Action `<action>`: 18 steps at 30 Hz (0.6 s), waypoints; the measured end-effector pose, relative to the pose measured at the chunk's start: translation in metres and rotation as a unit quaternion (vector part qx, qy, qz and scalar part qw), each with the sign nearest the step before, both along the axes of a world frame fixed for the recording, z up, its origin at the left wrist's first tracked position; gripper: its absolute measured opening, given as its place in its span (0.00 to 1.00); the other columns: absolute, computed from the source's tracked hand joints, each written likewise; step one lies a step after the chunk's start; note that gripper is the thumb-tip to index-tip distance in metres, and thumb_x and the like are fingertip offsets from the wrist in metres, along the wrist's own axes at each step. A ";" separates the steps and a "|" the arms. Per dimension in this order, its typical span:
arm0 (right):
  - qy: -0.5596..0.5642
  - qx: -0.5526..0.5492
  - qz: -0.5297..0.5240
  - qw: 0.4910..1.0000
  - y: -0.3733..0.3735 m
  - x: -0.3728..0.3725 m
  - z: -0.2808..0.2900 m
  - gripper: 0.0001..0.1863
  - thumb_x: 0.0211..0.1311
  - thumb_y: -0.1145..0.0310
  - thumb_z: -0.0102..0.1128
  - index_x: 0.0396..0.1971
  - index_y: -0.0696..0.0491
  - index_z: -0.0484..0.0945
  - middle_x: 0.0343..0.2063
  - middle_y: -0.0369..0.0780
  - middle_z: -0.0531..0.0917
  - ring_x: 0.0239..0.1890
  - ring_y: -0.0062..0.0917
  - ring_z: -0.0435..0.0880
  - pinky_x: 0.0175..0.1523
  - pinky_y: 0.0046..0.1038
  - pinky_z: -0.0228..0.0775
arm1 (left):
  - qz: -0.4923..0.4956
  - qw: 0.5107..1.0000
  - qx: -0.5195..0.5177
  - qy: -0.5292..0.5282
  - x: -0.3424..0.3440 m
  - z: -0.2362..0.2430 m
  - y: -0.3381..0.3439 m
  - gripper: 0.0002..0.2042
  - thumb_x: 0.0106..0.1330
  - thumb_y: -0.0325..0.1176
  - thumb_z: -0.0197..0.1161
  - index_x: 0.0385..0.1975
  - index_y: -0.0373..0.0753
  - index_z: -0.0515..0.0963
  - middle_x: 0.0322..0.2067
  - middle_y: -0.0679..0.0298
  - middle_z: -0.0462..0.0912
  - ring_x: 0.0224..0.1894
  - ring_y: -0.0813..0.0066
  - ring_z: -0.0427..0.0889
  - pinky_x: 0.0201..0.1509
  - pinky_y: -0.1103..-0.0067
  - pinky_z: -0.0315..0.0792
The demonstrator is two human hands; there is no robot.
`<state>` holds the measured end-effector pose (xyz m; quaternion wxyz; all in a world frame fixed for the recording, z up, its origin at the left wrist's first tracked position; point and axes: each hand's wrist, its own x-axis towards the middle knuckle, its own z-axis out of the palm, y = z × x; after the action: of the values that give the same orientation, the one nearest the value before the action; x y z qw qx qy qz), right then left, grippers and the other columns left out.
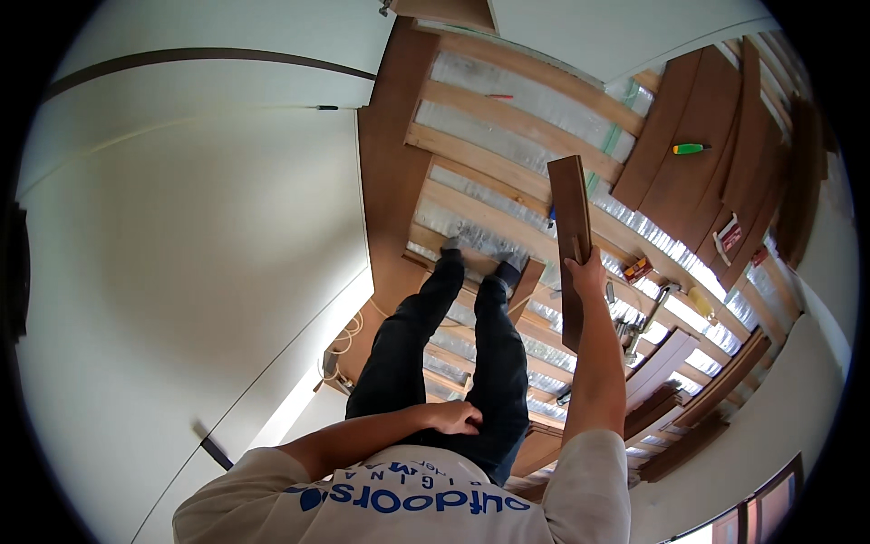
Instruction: The person cuts a wood panel using a table saw, then carries it to an area with floor joists, aligns the panel, and secures it using a pneumatic nail gun.
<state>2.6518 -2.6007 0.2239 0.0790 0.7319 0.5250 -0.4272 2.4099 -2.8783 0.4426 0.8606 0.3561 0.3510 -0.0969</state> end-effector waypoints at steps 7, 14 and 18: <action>0.009 0.028 -0.036 0.999 0.035 0.001 -0.081 0.36 0.59 0.56 0.73 0.63 0.55 0.68 0.52 0.56 0.83 0.55 0.53 0.83 0.58 0.46 0.75 | -0.084 0.980 -0.025 -0.177 -0.070 -0.015 0.049 0.11 0.73 0.36 0.64 0.40 0.34 0.83 0.35 0.57 0.87 0.38 0.65 0.85 0.47 0.72 0.76; 0.005 0.133 -0.050 0.990 0.078 0.045 -0.251 0.35 0.60 0.56 0.74 0.60 0.60 0.71 0.49 0.52 0.84 0.51 0.44 0.85 0.57 0.39 0.76 | 0.228 0.918 0.252 0.206 -0.225 -0.330 0.126 0.10 0.76 0.33 0.58 0.50 0.38 0.80 0.39 0.62 0.84 0.45 0.72 0.83 0.54 0.74 0.76; 0.124 0.077 -0.115 0.983 0.091 0.068 -0.314 0.32 0.64 0.63 0.71 0.63 0.59 0.69 0.53 0.46 0.82 0.53 0.35 0.83 0.61 0.35 0.74 | 0.164 0.802 0.360 0.448 -0.379 -0.482 0.252 0.16 0.75 0.36 0.60 0.59 0.41 0.77 0.49 0.57 0.86 0.52 0.63 0.85 0.56 0.70 0.77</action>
<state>2.7193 -2.5102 -0.0905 -0.0930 0.7325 0.4743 -0.4795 2.0304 -2.6267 -0.0396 0.4209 0.4943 0.7600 0.0301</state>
